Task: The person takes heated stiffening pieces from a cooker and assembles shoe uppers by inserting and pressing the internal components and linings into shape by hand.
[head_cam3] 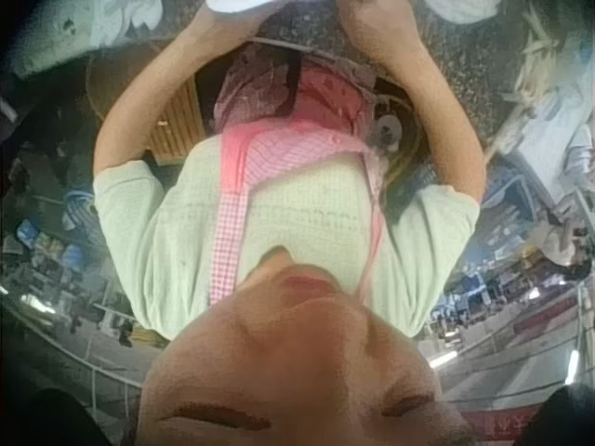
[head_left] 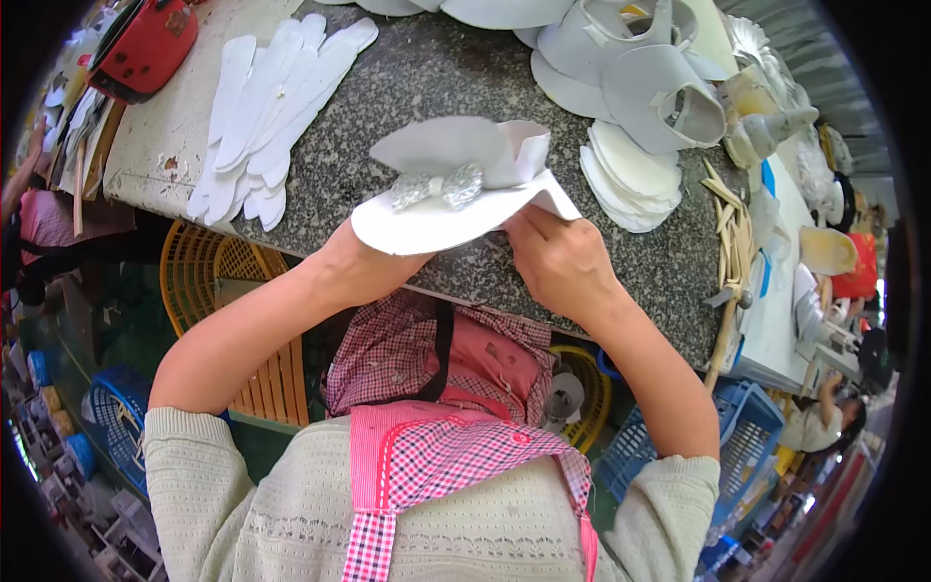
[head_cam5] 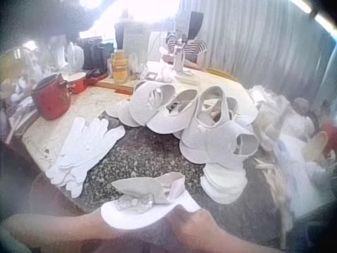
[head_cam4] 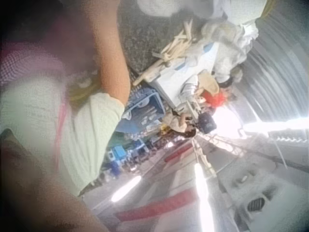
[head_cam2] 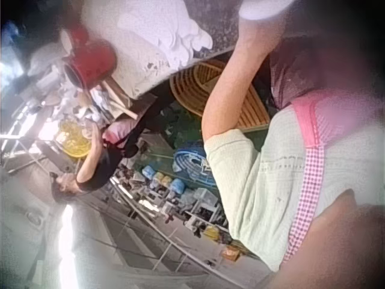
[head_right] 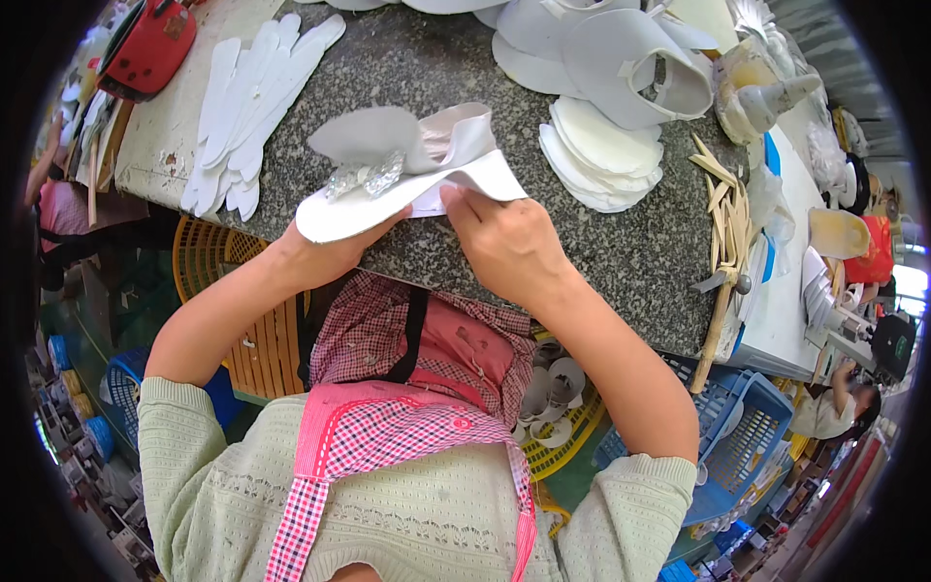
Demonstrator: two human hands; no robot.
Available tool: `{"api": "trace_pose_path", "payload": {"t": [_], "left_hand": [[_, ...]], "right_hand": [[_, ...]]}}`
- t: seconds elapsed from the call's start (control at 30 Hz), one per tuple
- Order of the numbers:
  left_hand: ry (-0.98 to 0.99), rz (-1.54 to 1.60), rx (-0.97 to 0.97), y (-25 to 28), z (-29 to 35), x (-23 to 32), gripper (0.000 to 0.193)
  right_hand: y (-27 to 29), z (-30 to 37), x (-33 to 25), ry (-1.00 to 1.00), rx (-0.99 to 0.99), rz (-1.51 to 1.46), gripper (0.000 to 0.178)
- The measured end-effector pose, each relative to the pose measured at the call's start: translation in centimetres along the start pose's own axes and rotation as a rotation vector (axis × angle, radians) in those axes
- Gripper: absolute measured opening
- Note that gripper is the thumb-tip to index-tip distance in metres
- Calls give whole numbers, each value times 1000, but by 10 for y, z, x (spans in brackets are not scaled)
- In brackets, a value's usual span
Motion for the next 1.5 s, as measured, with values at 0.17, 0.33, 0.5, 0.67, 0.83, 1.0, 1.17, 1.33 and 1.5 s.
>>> {"api": "trace_pose_path", "payload": {"t": [0.17, 0.33, 0.5, 0.67, 0.83, 1.0, 1.17, 1.33, 1.5], "left_hand": [[-23, 3, -33, 15, -16, 10, 27], [14, 11, -520, 34, -48, 5, 31], [-112, 149, 641, 120, -38, 20, 44], [539, 1301, 25, 38, -39, 25, 63], [586, 1435, 123, 42, -49, 33, 67], [523, 1855, 158, 28, -55, 38, 72], [329, 1629, -62, 25, -56, 24, 64], [452, 1346, -364, 31, -85, -29, 57], [554, 1084, -501, 1, -88, -31, 45]], "right_hand": [[0, 10, -5, 28, -19, 31, 33], [11, 3, 11, 118, 85, -135, 32], [53, 3, 23, -491, 445, -1215, 9], [57, -10, 12, -540, 640, -1691, 29], [47, -8, 10, -628, 743, -1721, 41], [45, -2, 14, -606, 898, -1813, 42], [71, 5, 10, -379, 852, -1284, 34], [44, 10, 9, -158, 592, -379, 30], [34, 59, 22, -191, 536, -456, 34]]}}
Point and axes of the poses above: each hand's wrist, its own z-axis away from the middle knuckle, its own y-axis out of the back of the hand, x = y × z, the point moved 5 cm from there along -z, towards the middle knuckle, and after that the axes turned 7 degrees about y, right-handed, at the moved point
